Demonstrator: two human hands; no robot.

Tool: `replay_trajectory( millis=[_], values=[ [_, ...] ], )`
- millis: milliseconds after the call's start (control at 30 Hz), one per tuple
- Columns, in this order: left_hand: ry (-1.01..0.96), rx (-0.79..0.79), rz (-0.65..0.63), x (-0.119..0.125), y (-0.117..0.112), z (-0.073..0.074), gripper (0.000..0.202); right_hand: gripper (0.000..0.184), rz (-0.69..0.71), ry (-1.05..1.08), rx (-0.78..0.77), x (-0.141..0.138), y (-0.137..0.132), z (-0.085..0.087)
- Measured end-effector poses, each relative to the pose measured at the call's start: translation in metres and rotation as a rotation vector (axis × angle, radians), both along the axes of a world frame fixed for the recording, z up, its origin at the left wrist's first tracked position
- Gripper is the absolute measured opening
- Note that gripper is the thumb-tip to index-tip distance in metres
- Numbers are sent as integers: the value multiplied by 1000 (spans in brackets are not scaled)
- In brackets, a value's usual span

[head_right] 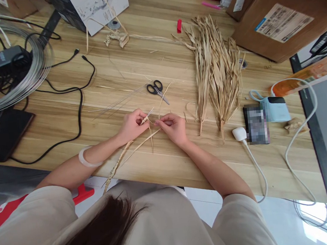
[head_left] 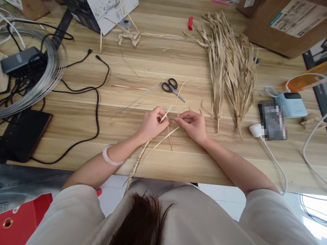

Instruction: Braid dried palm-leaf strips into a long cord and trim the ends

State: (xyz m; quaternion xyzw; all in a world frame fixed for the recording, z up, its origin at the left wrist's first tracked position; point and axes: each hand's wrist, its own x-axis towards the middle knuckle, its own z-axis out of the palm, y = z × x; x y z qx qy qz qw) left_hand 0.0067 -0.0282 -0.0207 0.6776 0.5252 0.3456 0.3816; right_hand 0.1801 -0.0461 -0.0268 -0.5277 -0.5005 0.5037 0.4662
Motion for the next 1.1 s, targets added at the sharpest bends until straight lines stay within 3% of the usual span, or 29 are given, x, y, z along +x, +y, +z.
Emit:
replay_trajectory(
  millis=[433,733,1100],
  values=[
    [-43,-30,5,0,1,-1,13,24,41,-12,114,3,-2,-10],
    [-61,-67,16,0,0,1,19,26,25,37,88,3,-1,-12],
    [-101,-84,29,3,-6,6,18,25,21,-92,132,6,2,-17]
  ],
)
